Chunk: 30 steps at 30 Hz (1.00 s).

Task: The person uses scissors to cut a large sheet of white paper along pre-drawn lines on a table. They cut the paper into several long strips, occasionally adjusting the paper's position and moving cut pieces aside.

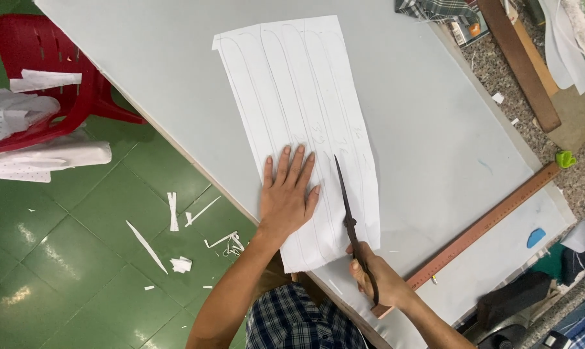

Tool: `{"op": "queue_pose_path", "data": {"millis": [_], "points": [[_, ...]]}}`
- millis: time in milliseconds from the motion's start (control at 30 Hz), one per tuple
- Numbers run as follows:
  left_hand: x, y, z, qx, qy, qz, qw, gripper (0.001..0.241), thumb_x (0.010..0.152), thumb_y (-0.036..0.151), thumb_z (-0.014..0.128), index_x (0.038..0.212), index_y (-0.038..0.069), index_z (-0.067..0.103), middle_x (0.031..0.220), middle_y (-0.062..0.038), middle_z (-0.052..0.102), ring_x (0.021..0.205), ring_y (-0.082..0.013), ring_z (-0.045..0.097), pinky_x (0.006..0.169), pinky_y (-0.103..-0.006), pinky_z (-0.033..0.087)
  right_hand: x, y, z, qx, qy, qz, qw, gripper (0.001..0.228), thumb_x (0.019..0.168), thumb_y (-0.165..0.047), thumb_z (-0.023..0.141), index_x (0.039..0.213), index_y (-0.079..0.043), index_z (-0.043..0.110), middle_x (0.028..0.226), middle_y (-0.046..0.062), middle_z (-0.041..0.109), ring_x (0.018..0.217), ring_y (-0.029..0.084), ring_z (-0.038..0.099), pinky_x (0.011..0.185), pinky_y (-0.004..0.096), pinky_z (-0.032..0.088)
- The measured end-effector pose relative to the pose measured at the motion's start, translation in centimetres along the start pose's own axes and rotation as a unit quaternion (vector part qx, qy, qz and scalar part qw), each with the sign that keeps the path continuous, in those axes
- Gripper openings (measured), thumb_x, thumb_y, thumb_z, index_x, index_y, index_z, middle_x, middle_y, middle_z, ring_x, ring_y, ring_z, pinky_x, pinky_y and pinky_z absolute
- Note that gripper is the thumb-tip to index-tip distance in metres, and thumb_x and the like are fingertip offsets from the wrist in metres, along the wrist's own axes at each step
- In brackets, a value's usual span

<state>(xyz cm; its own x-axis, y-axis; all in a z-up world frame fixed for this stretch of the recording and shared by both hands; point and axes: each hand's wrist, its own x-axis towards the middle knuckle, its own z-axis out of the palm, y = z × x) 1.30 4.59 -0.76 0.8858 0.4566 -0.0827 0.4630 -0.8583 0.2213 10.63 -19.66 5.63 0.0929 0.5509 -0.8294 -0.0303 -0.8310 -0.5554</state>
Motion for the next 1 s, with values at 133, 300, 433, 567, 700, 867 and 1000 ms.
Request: {"op": "queue_pose_path", "data": {"millis": [133, 300, 433, 567, 700, 867, 1000], "points": [[0.1, 0.0, -0.3, 0.009, -0.003, -0.001, 1.0, 0.066, 0.108, 0.051, 0.02, 0.165, 0.018, 0.025, 0.173, -0.004, 0.018, 0.16, -0.0288, 0.011, 0.129, -0.0549, 0.004, 0.1, -0.3, -0.1, 0.014, 0.001, 0.007, 1.0, 0.066, 0.088, -0.067, 0.037, 0.124, -0.013, 0.047, 0.071, 0.003, 0.049, 0.054, 0.018, 0.057, 0.055, 0.032, 0.052], [0.2, 0.0, -0.8, 0.012, -0.009, 0.0, 1.0, 0.067, 0.108, 0.052, 0.02, 0.164, 0.019, 0.026, 0.172, -0.004, 0.02, 0.16, -0.029, 0.014, 0.129, -0.0548, 0.005, 0.2, 0.1, 0.0, -0.028, 0.018, 0.008, 0.999, 0.067, 0.088, -0.069, 0.032, 0.12, -0.012, 0.049, 0.065, 0.001, 0.048, 0.048, 0.018, 0.059, 0.051, 0.032, 0.053], [0.3, 0.0, -0.7, 0.01, -0.029, -0.006, 0.999, 0.067, 0.107, 0.054, 0.016, 0.165, 0.02, 0.023, 0.174, -0.003, 0.014, 0.161, -0.0272, 0.007, 0.129, -0.054, -0.001, 0.3, 0.5, 0.0, -0.057, 0.03, 0.018, 0.998, 0.063, 0.09, -0.067, 0.033, 0.118, -0.013, 0.05, 0.059, 0.001, 0.05, 0.044, 0.017, 0.056, 0.051, 0.033, 0.049], [0.3, 0.0, -0.6, 0.014, -0.02, -0.006, 1.0, 0.067, 0.107, 0.054, 0.017, 0.165, 0.02, 0.024, 0.174, -0.003, 0.015, 0.161, -0.0269, 0.008, 0.129, -0.0535, -0.001, 0.6, 1.7, 0.1, -0.08, 0.062, -0.042, 0.994, 0.053, 0.097, -0.059, 0.037, 0.11, -0.011, 0.054, 0.057, -0.002, 0.043, 0.047, 0.014, 0.042, 0.051, 0.032, 0.038], [0.2, 0.1, -0.8, 0.025, -0.014, -0.007, 1.0, 0.067, 0.108, 0.054, 0.019, 0.166, 0.02, 0.025, 0.174, -0.002, 0.015, 0.161, -0.0264, 0.007, 0.13, -0.0525, -0.002, 0.2, 0.3, -0.1, -0.067, 0.072, -0.01, 0.995, 0.046, 0.097, -0.056, 0.045, 0.101, -0.012, 0.057, 0.058, -0.002, 0.048, 0.049, 0.013, 0.044, 0.052, 0.03, 0.04], [2.7, -1.9, -2.8, -0.014, 0.086, 0.026, 0.996, 0.061, 0.108, 0.048, 0.038, 0.159, 0.013, 0.043, 0.167, -0.012, 0.033, 0.155, -0.0326, 0.027, 0.127, -0.0551, 0.018, -0.6, 0.3, -2.1, 0.022, -0.02, 0.006, 1.0, 0.052, 0.093, -0.057, 0.042, 0.118, -0.012, 0.052, 0.069, -0.001, 0.047, 0.052, 0.013, 0.05, 0.051, 0.029, 0.051], [7.2, -5.0, -3.2, 0.032, 0.092, 0.041, 0.994, 0.061, 0.111, 0.052, 0.033, 0.163, 0.022, 0.038, 0.17, -0.008, 0.027, 0.157, -0.0305, 0.022, 0.128, -0.0544, 0.014, 1.0, -2.1, -3.2, 0.068, -0.055, 0.006, 0.996, 0.054, 0.098, -0.051, 0.04, 0.127, -0.007, 0.049, 0.071, 0.0, 0.045, 0.061, 0.014, 0.043, 0.058, 0.03, 0.05]]}}
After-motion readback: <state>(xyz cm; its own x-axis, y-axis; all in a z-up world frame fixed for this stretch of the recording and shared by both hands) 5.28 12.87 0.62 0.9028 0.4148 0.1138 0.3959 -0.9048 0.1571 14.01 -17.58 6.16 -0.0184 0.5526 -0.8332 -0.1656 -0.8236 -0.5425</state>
